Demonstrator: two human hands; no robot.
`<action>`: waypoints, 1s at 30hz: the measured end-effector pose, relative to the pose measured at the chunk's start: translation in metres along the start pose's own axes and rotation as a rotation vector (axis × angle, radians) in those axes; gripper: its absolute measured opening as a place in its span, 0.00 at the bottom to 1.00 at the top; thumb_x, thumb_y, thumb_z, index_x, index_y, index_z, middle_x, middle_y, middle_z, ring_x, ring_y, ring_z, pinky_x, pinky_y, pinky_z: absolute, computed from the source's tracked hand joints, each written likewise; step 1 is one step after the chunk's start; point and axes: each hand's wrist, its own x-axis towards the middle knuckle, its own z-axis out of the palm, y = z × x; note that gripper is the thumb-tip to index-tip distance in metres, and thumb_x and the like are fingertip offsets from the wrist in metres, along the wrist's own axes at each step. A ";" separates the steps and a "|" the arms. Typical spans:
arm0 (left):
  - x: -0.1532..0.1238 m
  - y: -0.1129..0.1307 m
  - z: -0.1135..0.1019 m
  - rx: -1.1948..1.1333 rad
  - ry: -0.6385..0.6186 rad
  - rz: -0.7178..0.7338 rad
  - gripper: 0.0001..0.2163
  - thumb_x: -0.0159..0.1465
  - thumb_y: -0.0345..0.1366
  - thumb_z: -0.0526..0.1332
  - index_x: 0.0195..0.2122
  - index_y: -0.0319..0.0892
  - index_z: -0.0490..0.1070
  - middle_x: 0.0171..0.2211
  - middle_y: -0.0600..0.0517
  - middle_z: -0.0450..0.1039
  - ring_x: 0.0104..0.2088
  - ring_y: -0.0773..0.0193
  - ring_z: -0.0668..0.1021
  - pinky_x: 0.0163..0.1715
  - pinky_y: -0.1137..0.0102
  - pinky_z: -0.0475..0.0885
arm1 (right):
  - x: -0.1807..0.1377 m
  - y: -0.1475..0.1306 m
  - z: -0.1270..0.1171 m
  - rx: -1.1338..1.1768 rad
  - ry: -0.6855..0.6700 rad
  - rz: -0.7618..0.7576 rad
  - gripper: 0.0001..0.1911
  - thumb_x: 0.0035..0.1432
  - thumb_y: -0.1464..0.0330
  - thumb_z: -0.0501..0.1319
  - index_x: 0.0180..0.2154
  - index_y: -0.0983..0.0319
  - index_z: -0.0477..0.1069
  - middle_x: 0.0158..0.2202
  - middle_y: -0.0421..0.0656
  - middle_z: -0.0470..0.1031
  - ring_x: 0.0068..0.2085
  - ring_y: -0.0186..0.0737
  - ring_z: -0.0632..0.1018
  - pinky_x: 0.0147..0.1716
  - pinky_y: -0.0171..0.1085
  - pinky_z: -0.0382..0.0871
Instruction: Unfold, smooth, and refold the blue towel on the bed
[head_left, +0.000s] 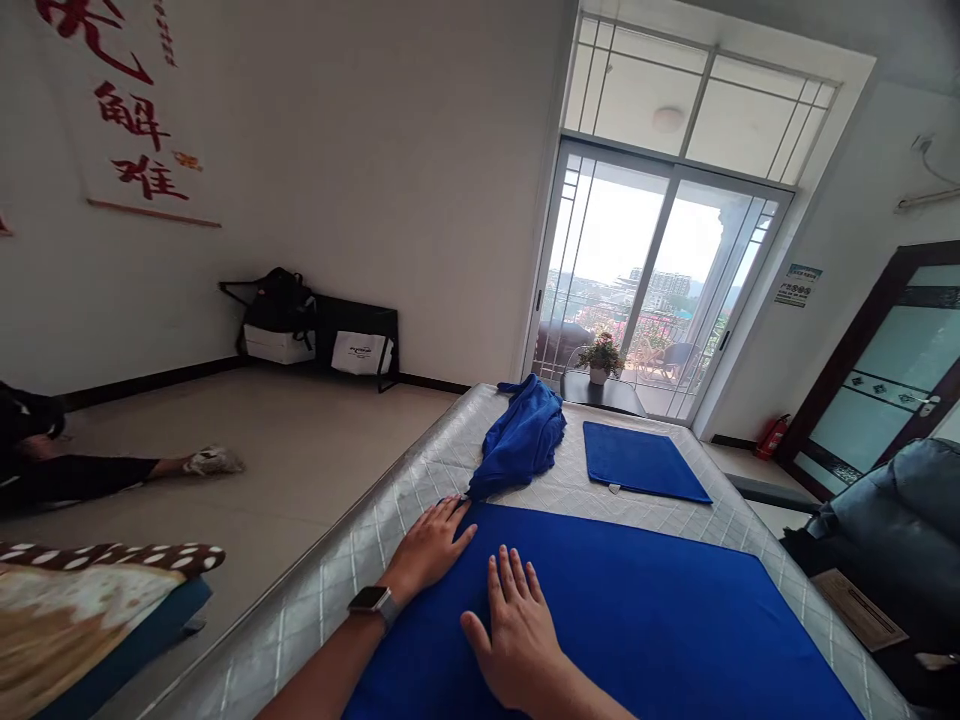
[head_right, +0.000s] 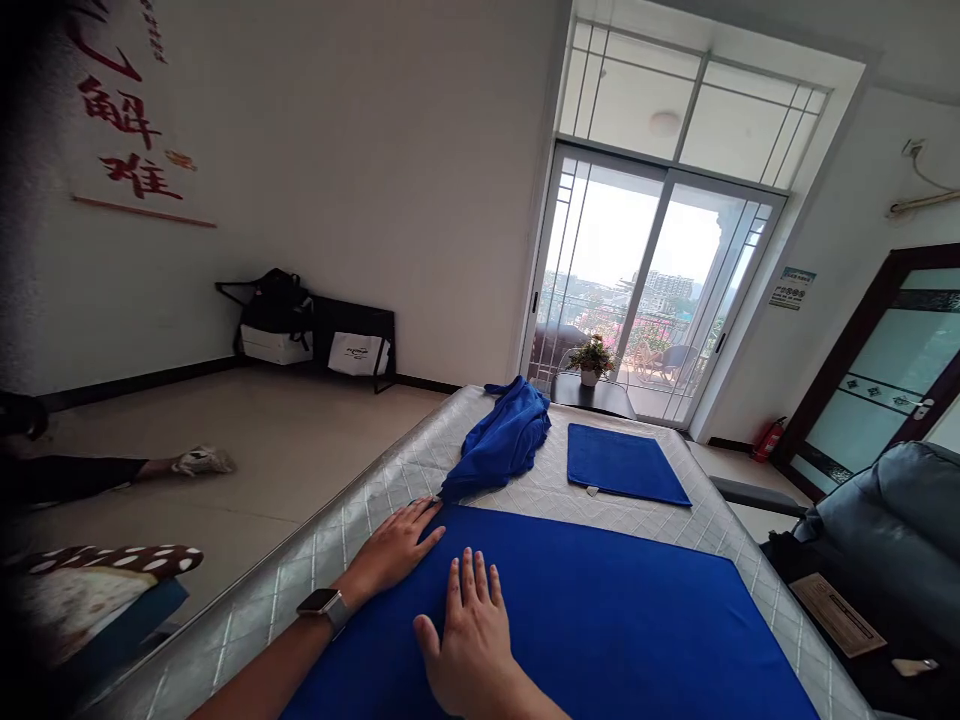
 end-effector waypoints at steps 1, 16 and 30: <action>0.000 0.000 0.000 0.002 0.001 -0.001 0.29 0.70 0.52 0.46 0.65 0.40 0.62 0.67 0.43 0.60 0.67 0.54 0.60 0.67 0.56 0.53 | 0.001 -0.004 0.004 0.010 -0.013 -0.001 0.39 0.68 0.47 0.37 0.70 0.64 0.42 0.72 0.48 0.36 0.71 0.49 0.41 0.69 0.55 0.40; 0.000 -0.002 0.001 -0.046 -0.024 -0.029 0.31 0.69 0.54 0.46 0.66 0.40 0.60 0.68 0.44 0.57 0.68 0.52 0.59 0.67 0.55 0.51 | -0.118 0.169 -0.049 -0.187 0.015 0.506 0.39 0.65 0.45 0.36 0.70 0.57 0.36 0.73 0.37 0.36 0.71 0.42 0.42 0.69 0.51 0.36; 0.001 0.002 -0.004 -0.014 -0.069 -0.034 0.31 0.69 0.54 0.44 0.67 0.40 0.59 0.69 0.44 0.56 0.68 0.51 0.60 0.66 0.53 0.53 | -0.246 0.359 -0.079 -0.493 0.139 0.818 0.38 0.58 0.54 0.42 0.67 0.59 0.58 0.71 0.45 0.48 0.71 0.51 0.49 0.66 0.58 0.46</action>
